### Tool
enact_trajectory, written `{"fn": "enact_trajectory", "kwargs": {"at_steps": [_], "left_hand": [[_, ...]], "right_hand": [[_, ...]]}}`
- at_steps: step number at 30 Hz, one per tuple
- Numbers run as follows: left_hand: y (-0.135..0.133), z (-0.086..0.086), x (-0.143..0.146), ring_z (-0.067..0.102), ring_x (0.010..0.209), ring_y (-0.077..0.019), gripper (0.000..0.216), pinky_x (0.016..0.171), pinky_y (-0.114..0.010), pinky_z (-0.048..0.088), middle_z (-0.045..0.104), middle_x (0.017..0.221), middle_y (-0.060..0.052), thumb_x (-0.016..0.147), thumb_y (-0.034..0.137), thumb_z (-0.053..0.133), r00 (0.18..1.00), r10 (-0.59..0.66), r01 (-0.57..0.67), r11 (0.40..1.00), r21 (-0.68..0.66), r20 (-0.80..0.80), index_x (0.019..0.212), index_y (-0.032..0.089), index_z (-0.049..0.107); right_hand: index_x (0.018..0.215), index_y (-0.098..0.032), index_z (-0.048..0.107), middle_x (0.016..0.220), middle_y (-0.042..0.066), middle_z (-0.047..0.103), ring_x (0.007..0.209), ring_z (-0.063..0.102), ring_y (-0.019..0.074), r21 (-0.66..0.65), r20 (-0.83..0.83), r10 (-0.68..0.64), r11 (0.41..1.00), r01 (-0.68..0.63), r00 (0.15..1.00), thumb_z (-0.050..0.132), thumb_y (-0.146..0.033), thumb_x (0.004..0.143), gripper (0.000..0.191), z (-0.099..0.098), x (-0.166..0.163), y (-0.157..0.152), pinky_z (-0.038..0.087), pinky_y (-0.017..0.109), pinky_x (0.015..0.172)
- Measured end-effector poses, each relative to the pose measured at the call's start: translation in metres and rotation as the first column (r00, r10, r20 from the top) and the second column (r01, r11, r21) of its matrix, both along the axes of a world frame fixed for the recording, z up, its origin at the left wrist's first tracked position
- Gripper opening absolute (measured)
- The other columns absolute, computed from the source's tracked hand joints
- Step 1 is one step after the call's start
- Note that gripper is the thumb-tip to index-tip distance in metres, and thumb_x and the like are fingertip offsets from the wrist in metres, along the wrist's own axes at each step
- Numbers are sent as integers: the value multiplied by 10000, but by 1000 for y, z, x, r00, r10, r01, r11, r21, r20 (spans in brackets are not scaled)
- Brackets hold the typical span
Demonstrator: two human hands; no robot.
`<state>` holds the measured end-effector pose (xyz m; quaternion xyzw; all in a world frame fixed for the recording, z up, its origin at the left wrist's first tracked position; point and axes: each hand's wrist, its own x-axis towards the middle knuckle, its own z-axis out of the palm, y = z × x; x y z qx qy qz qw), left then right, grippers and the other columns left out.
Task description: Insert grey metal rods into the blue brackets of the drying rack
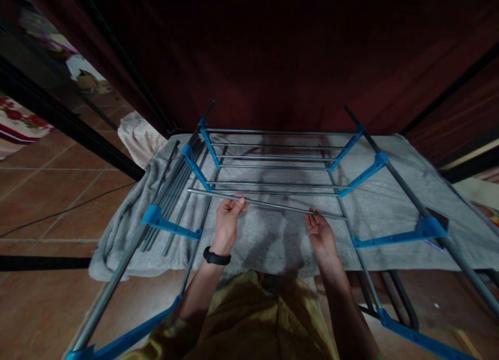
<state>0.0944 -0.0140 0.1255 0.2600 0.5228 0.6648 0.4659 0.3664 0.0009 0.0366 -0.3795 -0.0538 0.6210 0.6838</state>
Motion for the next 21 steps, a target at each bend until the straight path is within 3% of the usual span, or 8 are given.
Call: {"fn": "enact_trajectory", "kwargs": {"at_steps": [8, 21], "left_hand": [[-3, 23, 11, 665, 793, -173, 333, 737, -298, 493, 726, 851, -54, 671, 364, 819, 999, -23, 25, 999, 37, -44, 914, 176, 689], [-10, 21, 29, 669, 886, -201, 310, 755, -303, 494, 742, 936, -73, 677, 325, 813, 988, -156, 156, 986, 57, -8, 920, 182, 684]], "right_hand": [[814, -205, 681, 833, -10, 751, 827, 724, 109, -21, -49, 15, 1000, -16, 999, 654, -119, 814, 91, 0, -9, -1, 592, 233, 861], [793, -234, 618, 698, -42, 667, 706, 700, 98, -118, -79, 91, 988, -100, 993, 636, -234, 894, 103, 2, -30, -9, 615, 198, 720]]}}
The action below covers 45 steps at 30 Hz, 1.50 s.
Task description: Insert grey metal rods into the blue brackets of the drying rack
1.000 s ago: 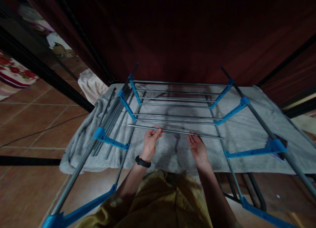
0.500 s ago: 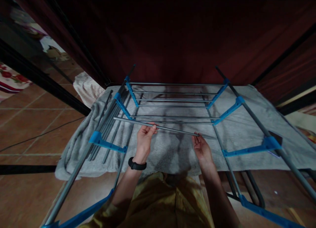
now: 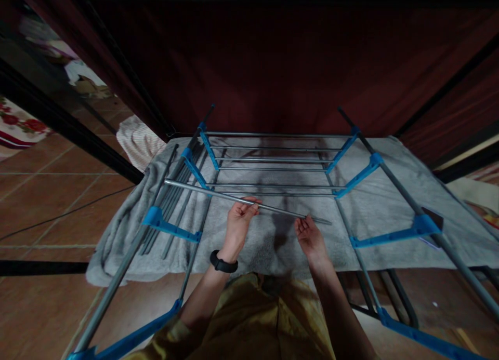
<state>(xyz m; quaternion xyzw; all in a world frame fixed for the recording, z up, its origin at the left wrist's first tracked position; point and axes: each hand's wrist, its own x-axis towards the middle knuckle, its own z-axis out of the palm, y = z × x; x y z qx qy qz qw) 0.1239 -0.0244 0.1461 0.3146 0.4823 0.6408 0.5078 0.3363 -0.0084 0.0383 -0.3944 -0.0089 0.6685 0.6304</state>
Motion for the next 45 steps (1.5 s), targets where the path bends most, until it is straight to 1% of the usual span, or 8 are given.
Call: {"fn": "enact_trajectory", "kwargs": {"at_steps": [4, 8, 18, 24, 28, 31, 38, 45], "left_hand": [[-2, -1, 1, 669, 885, -195, 309, 746, -296, 498, 744, 951, -77, 695, 325, 801, 1000, -19, 19, 1000, 5, -3, 934, 176, 673], [-1, 1, -6, 674, 869, -185, 312, 727, -283, 492, 744, 915, -67, 713, 336, 791, 999, 21, -21, 1000, 14, -27, 938, 167, 656], [1, 6, -19, 649, 757, -140, 282, 679, -250, 483, 696, 788, -17, 720, 344, 786, 985, 129, -125, 991, 47, -110, 901, 166, 665], [2, 3, -21, 602, 671, -111, 279, 641, -235, 468, 646, 729, 13, 722, 366, 781, 974, 165, -158, 986, 58, -155, 878, 165, 667], [3, 3, -26, 583, 656, -100, 273, 628, -225, 461, 621, 715, 23, 728, 372, 776, 965, 192, -178, 980, 92, -177, 867, 170, 656], [3, 3, -27, 579, 657, -101, 279, 624, -226, 466, 616, 719, 22, 734, 387, 767, 959, 204, -188, 977, 95, -198, 867, 173, 648], [-2, 3, -17, 674, 854, -169, 367, 688, -259, 501, 705, 844, -34, 755, 372, 747, 988, 78, -72, 996, 50, -132, 1029, 191, 584], [-3, -4, -10, 684, 882, -183, 392, 732, -285, 508, 732, 900, -52, 758, 329, 738, 995, 1, 2, 1000, 30, -96, 1076, 194, 553]], "right_hand": [[801, -234, 615, 710, -35, 667, 712, 702, 103, -18, -35, 14, 1000, -15, 999, 606, -233, 908, 107, 0, -1, -3, 616, 199, 706], [823, -221, 624, 763, -18, 698, 751, 713, 115, -8, -44, 7, 1000, -8, 999, 601, -173, 879, 77, -4, 9, -7, 623, 227, 738], [814, -198, 624, 763, 0, 712, 729, 712, 100, -148, -16, -121, 982, 118, 992, 517, -77, 848, 165, -22, 38, -17, 617, 220, 748], [792, -209, 601, 745, -19, 697, 728, 705, 106, -98, 45, -137, 985, 141, 990, 595, -73, 769, 138, -25, 40, -20, 611, 228, 757], [882, -228, 618, 769, -41, 695, 749, 702, 113, -28, 123, -143, 989, 147, 982, 678, -73, 677, 264, -30, 41, -25, 602, 250, 785], [927, -217, 640, 812, -28, 698, 790, 696, 120, -20, 187, -98, 994, 103, 978, 713, -141, 671, 277, -35, 41, -31, 590, 257, 819], [970, -225, 654, 894, -8, 701, 872, 688, 144, 3, 295, 1, 1000, -2, 956, 713, -196, 676, 302, -42, 43, -44, 572, 284, 883], [943, -227, 650, 887, 7, 712, 882, 692, 163, -21, 333, 27, 1000, -21, 942, 715, -267, 713, 242, -44, 43, -50, 576, 299, 865]]}}
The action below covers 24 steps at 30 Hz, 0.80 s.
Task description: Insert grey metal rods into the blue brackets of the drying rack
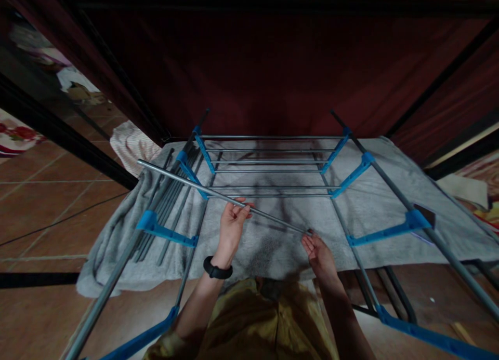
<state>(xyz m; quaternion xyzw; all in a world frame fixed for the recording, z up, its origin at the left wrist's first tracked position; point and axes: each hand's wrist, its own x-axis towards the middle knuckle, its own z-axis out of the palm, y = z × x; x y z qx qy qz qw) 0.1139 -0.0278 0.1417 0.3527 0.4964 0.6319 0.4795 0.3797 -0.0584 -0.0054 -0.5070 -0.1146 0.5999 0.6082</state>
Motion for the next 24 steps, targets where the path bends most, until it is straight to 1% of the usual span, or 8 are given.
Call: {"fn": "enact_trajectory", "kwargs": {"at_steps": [5, 8, 11, 14, 19, 24], "left_hand": [[-2, 1, 4, 681, 879, -183, 379, 739, -288, 506, 733, 917, -54, 749, 308, 742, 1000, -14, 13, 1000, -10, -7, 1063, 193, 564], [-4, 2, 7, 676, 869, -178, 386, 735, -284, 503, 731, 919, -53, 739, 309, 750, 1000, -20, 20, 1000, -19, 0, 1056, 191, 565], [-5, 2, 9, 672, 862, -170, 388, 736, -279, 500, 729, 907, -51, 737, 306, 750, 1000, -27, 28, 999, -25, 15, 1055, 188, 562], [-6, 0, 11, 675, 862, -171, 390, 733, -279, 500, 725, 893, -49, 732, 311, 752, 999, -30, 30, 999, -34, 19, 1051, 188, 565], [-6, -3, 15, 685, 882, -182, 379, 725, -285, 506, 724, 893, -52, 734, 304, 744, 999, -41, 42, 998, -39, 25, 1048, 190, 563], [-6, -5, 19, 687, 889, -185, 374, 736, -292, 507, 727, 875, -47, 738, 309, 738, 999, -53, 54, 997, -49, 12, 1045, 189, 562]], "right_hand": [[856, -219, 635, 849, 32, 725, 769, 686, 162, -72, -15, 52, 996, -53, 999, 731, -358, 744, 202, 3, -1, -1, 586, 285, 740], [802, -214, 630, 770, 30, 717, 682, 668, 150, -116, -2, 103, 988, -102, 995, 723, -405, 767, 215, 8, -2, -2, 569, 258, 651], [756, -200, 633, 694, 44, 702, 595, 641, 148, -155, 45, 172, 974, -164, 984, 710, -462, 784, 274, 15, -4, -2, 535, 253, 554], [709, -196, 610, 633, 45, 685, 514, 608, 137, -198, 100, 243, 955, -220, 965, 721, -535, 757, 359, 20, -7, -1, 493, 246, 484], [604, -212, 525, 539, 35, 639, 435, 564, 136, -269, 156, 372, 907, -323, 915, 692, -657, 715, 488, 24, -11, 0, 446, 253, 428], [573, -215, 501, 484, 24, 601, 426, 551, 137, -269, 157, 451, 876, -401, 879, 683, -648, 716, 491, 28, -15, -2, 402, 242, 420]]}}
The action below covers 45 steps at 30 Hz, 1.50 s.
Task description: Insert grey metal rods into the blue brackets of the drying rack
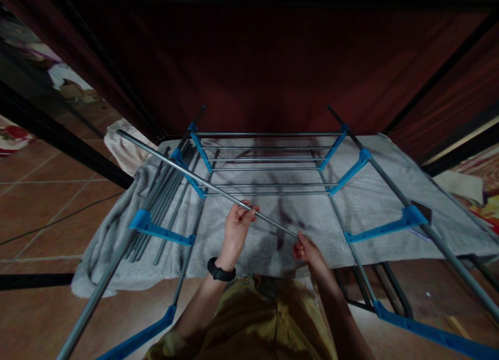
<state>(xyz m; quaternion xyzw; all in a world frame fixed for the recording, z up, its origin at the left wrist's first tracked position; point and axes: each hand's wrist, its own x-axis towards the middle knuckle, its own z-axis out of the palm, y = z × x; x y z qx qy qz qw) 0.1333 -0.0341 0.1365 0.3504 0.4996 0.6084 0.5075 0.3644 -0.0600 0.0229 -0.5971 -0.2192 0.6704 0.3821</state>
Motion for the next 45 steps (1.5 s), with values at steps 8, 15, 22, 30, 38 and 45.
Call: {"fn": "enact_trajectory", "kwargs": {"at_steps": [8, 15, 22, 30, 38, 45], "left_hand": [[-3, -5, 7, 688, 888, -184, 361, 721, -285, 499, 726, 896, -53, 768, 317, 714, 999, -24, 24, 1000, -5, -22, 1068, 189, 559], [-8, -11, 11, 689, 884, -185, 357, 720, -288, 492, 718, 916, -56, 782, 322, 712, 998, -38, 38, 999, -3, -56, 1080, 193, 564], [-10, -16, 13, 692, 875, -185, 339, 781, -313, 501, 714, 916, -49, 790, 304, 693, 996, -44, 44, 999, -6, -77, 1084, 199, 562], [-17, -16, 17, 677, 853, -186, 304, 801, -331, 501, 706, 884, -46, 812, 299, 651, 990, -103, 102, 995, -16, -101, 1088, 203, 566], [-11, -17, 7, 639, 817, -163, 295, 793, -314, 477, 662, 836, -15, 844, 268, 589, 974, -107, 121, 991, 60, -198, 1128, 213, 539], [-11, -18, 3, 595, 741, -150, 319, 756, -300, 453, 606, 774, 16, 832, 229, 556, 956, -97, 117, 992, 55, -277, 1151, 224, 540]], "right_hand": [[587, -207, 517, 530, 34, 636, 425, 554, 126, -17, 14, 66, 998, -66, 998, 648, -741, 673, 557, -2, -14, -9, 411, 246, 441], [639, -209, 538, 576, 32, 653, 486, 585, 138, -28, -74, 131, 991, -133, 989, 636, -755, 668, 556, -6, -35, -13, 436, 262, 499], [675, -210, 549, 628, 26, 663, 519, 577, 128, -23, -164, 154, 987, -160, 974, 633, -715, 709, 512, 3, -48, -19, 443, 259, 538], [714, -209, 600, 662, 34, 680, 543, 592, 141, -31, -202, 270, 959, -282, 941, 609, -675, 751, 468, 8, -63, -21, 467, 277, 551], [840, -224, 634, 689, -11, 697, 533, 606, 142, 19, -95, 215, 977, -214, 972, 774, -564, 609, 433, 7, -53, -14, 478, 276, 539], [827, -208, 680, 742, 35, 713, 609, 639, 156, 105, -94, 142, 986, -132, 985, 799, -567, 615, 434, 8, -39, -9, 517, 286, 593]]}}
